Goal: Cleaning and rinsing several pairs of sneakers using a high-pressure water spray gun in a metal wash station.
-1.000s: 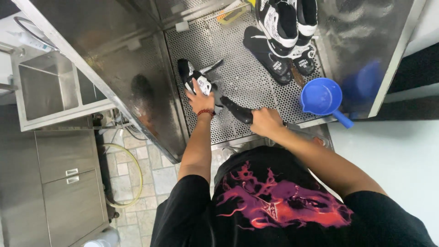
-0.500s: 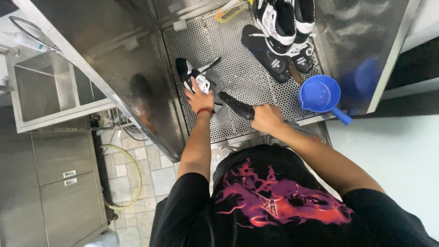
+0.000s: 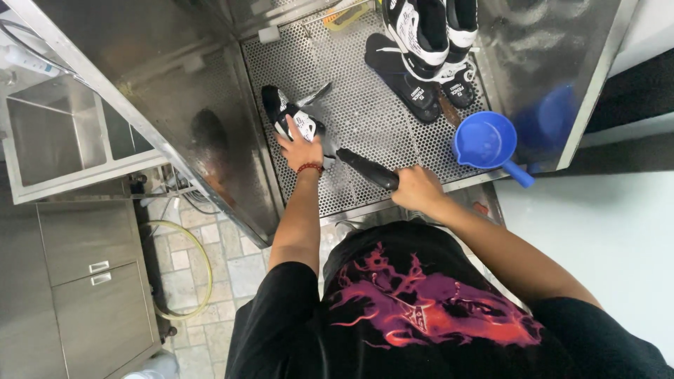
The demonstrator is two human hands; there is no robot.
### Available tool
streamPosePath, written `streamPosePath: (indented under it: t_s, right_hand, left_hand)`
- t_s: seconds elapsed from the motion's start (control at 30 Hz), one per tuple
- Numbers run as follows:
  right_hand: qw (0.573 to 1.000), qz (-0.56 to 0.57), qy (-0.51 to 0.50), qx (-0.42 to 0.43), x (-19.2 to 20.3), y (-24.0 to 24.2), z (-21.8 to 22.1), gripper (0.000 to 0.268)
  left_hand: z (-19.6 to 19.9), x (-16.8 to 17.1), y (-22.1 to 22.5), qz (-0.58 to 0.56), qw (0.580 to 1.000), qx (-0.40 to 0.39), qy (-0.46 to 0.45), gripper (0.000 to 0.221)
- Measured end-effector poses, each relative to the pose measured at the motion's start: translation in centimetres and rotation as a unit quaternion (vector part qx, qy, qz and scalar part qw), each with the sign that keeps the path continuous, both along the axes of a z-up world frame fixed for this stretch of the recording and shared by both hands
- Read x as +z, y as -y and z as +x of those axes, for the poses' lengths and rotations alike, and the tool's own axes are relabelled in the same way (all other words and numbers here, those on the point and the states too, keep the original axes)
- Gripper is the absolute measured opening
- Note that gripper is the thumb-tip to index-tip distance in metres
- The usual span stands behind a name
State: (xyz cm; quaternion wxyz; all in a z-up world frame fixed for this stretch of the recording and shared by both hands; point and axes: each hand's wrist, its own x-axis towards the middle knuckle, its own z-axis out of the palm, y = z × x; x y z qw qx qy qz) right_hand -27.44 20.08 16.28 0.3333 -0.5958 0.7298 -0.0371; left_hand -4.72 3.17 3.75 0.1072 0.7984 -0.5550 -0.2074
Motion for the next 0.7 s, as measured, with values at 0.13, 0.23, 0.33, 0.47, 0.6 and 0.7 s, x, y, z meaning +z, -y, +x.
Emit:
streamPosePath:
  t_s: [0.13,0.23,0.33,0.47,0.6,0.7]
  right_hand:
    - [1.0,0.008,0.005,-0.009,0.6,0.1,-0.2,0.03]
    - [1.0,0.005,0.007,-0.011,0.4,-0.1,-0.3,0.031]
    - [1.0,0.007,0.005,-0.013,0.1,-0.4,-0.4,0.03]
    - [0.999,-0.003,0.033,-0.025,0.1,-0.6,-0.3,0.032]
    - [0.999,-0.002,0.035,-0.023,0.3,-0.3,-0.2,0.03]
    - [0.999,-0.002,0.033,-0.016,-0.1,0.0,-0.3,0.029]
  left_hand:
    - [-0.2,0.3,-0.1,0.006,1.0,0.004,0.003,0.102]
    - [-0.1,0.4,0.0,-0.003,1.0,-0.003,0.009,0.104]
    - [-0.1,0.3,-0.1,-0.004,1.0,0.007,-0.003,0.103]
    - [-0.1,0.1,-0.1,-0.01,1.0,0.0,0.001,0.103]
    - [0.6,-0.9,-0.1,-0.018,1.0,0.0,-0.012,0.104]
    - [0.5,1.3,-0.3,0.013,0.998,0.021,-0.05,0.102]
